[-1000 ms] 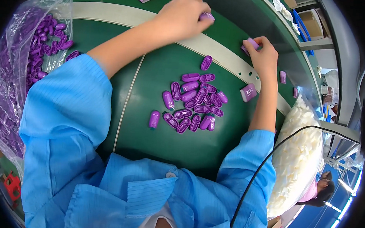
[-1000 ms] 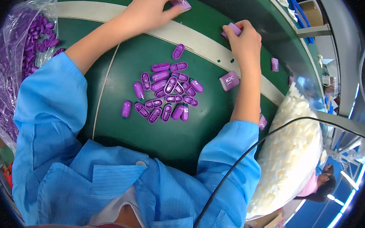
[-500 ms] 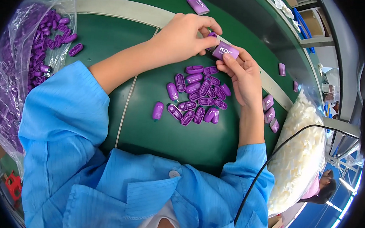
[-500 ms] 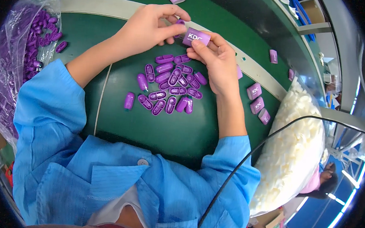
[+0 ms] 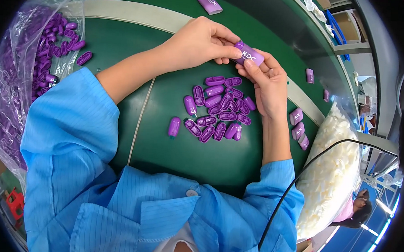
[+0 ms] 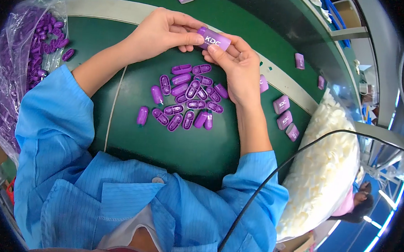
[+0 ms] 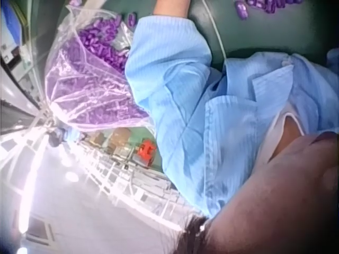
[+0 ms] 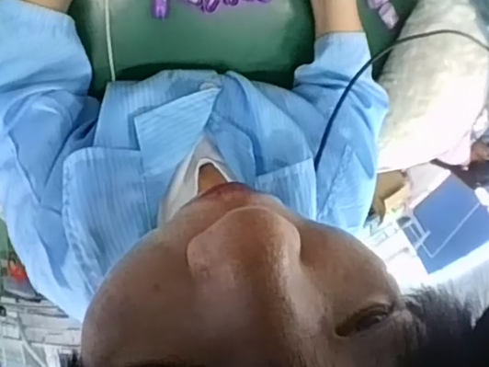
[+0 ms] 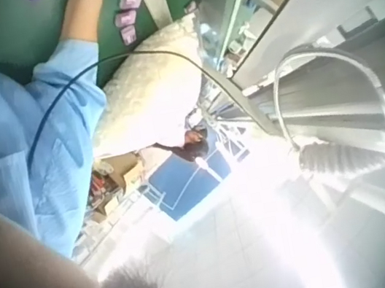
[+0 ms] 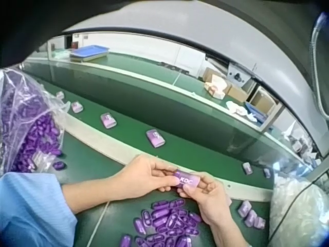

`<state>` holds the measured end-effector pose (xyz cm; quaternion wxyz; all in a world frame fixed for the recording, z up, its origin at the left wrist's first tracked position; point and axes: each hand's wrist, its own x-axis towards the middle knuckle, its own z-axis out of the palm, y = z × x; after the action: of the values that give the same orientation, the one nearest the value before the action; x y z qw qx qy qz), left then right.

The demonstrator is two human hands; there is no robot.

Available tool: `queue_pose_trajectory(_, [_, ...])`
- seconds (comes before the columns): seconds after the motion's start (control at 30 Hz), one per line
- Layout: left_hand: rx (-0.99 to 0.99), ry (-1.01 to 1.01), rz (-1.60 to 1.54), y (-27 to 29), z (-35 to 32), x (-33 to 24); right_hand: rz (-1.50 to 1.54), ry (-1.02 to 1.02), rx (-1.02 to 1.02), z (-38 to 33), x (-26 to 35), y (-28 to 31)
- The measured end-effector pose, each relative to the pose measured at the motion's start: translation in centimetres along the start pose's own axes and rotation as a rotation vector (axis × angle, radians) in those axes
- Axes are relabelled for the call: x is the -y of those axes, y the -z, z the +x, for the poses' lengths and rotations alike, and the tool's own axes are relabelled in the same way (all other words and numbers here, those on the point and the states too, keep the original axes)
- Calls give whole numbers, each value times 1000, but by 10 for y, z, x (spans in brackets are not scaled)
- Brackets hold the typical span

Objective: The person assembles devices by repeatedly picking up small plastic components, inserting them into outer casings by hand, and placing the assembled units onto the table.

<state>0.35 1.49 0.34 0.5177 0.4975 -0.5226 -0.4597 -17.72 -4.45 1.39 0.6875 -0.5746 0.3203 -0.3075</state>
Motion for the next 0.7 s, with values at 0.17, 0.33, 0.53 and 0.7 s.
queue_pose_trajectory(0.17, [-42,-62,59,-8,-3,1,5,51,-15,-6,3,0])
queue_pose_trajectory(0.33, [-62,-62,-72,-10,-3,4,-24,49,-29,-8,7,0])
queue_pose_trajectory(0.53, [-82,-65,-98,-12,-7,4,-68,67,-69,-8,1,1])
queue_pose_trajectory(0.7, [-154,-176,2,-16,-9,7,-117,107,-75,-9,2,-2])
